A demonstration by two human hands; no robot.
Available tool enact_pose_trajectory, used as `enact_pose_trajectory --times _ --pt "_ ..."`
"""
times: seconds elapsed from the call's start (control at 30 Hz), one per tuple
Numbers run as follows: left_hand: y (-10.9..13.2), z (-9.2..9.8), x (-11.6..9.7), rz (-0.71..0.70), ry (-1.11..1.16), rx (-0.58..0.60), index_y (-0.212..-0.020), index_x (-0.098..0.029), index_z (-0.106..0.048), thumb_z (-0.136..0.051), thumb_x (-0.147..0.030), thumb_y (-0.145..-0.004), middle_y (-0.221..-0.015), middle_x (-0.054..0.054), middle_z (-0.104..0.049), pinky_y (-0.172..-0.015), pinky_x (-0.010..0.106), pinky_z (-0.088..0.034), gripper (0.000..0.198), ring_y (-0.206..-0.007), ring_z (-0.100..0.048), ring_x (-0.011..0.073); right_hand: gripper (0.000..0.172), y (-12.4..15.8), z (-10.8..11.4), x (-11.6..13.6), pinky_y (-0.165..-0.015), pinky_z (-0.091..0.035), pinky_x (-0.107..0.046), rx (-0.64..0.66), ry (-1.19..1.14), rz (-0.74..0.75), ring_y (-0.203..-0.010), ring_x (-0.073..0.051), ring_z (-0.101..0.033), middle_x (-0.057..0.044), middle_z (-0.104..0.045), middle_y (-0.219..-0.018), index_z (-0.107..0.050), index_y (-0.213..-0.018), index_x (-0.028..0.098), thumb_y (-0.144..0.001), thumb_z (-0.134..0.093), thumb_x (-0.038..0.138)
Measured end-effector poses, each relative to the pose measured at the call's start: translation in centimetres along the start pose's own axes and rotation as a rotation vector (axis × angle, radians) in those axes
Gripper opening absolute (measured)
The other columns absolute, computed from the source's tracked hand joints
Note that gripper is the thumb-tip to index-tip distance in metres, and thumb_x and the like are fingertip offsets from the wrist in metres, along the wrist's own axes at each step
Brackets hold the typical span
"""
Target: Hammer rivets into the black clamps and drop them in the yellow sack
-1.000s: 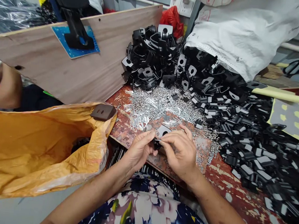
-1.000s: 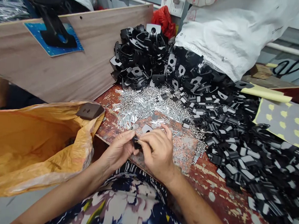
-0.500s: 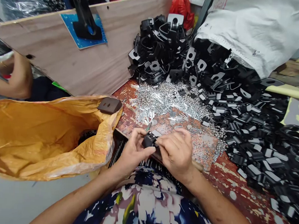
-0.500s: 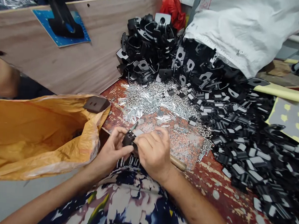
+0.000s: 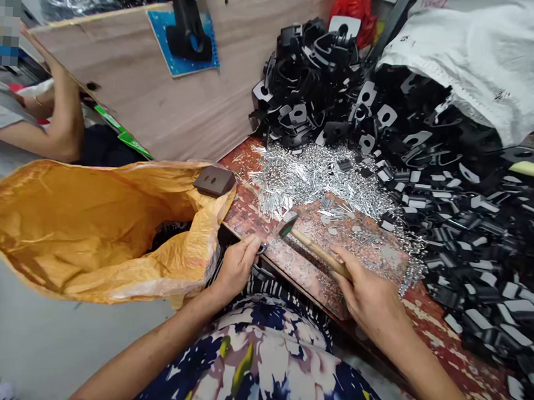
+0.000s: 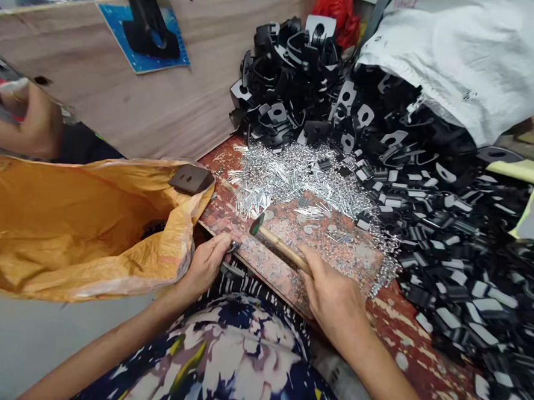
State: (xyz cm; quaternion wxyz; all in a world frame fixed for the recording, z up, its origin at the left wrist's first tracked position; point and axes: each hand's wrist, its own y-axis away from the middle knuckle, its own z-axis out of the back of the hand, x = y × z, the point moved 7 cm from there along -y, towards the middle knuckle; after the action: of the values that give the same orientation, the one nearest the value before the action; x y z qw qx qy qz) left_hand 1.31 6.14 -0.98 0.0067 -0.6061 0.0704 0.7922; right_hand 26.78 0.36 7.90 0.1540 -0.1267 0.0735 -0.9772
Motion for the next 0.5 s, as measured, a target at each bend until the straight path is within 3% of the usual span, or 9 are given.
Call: enact_pose_trajectory --times 0.07,0.13,0.2,0.33,0.5 --pt "-0.1 0.1 0.4 0.002 -0.012 -0.022 -0.073 -0.021 -0.055 -0.040 -0.049 -0.102 -0.064 -0.003 -0.048 -0.062 0.028 -0.036 0.043 -0.063 -0.048 0.0168 0.051 0.3 1.7 1.2 -0.059 -0.051 -0.028 -0.108 -0.099 0.049 -0.068 -0.017 -0.068 -0.004 -0.073 -0.090 -0.045 -0.153 0.028 -0.103 -0.047 0.019" --pt "-0.1 0.2 0.4 -0.007 -0.009 -0.032 -0.072 -0.021 -0.052 -0.039 -0.049 -0.102 -0.063 -0.003 -0.047 -0.061 0.028 -0.036 0.043 -0.061 -0.047 0.0163 0.062 0.7 2.4 2.2 -0.066 -0.054 -0.027 -0.210 -0.184 0.090 -0.074 -0.016 -0.069 -0.005 -0.072 -0.098 -0.038 -0.159 0.031 -0.101 -0.051 0.013" --pt "-0.1 0.3 0.4 -0.016 -0.003 -0.042 -0.070 -0.022 -0.049 -0.038 -0.048 -0.102 -0.063 -0.004 -0.046 -0.060 0.028 -0.035 0.042 -0.061 -0.047 0.0158 0.064 0.7 1.6 3.0 -0.060 -0.052 -0.027 -0.221 -0.169 0.129 -0.066 -0.015 -0.064 -0.002 -0.068 -0.087 -0.038 -0.159 0.032 -0.100 -0.052 0.011" --pt "-0.2 0.3 0.3 -0.028 0.002 -0.042 -0.071 -0.023 -0.045 -0.037 -0.047 -0.102 -0.064 -0.004 -0.044 -0.060 0.027 -0.036 0.040 -0.061 -0.047 0.0156 0.053 0.4 -0.9 3.6 -0.048 -0.044 -0.028 -0.076 -0.023 0.159 -0.055 -0.016 -0.056 0.001 -0.058 -0.070 -0.046 -0.155 0.027 -0.103 -0.046 0.016" --pt "-0.1 0.3 0.3 -0.024 -0.002 -0.041 -0.071 -0.023 -0.045 -0.037 -0.047 -0.103 -0.065 -0.004 -0.044 -0.060 0.027 -0.037 0.040 -0.061 -0.047 0.0155 0.060 0.9 0.1 3.6 -0.054 -0.047 -0.028 -0.125 -0.086 0.146 -0.056 -0.014 -0.056 0.001 -0.060 -0.076 -0.038 -0.159 0.029 -0.103 -0.049 0.014"
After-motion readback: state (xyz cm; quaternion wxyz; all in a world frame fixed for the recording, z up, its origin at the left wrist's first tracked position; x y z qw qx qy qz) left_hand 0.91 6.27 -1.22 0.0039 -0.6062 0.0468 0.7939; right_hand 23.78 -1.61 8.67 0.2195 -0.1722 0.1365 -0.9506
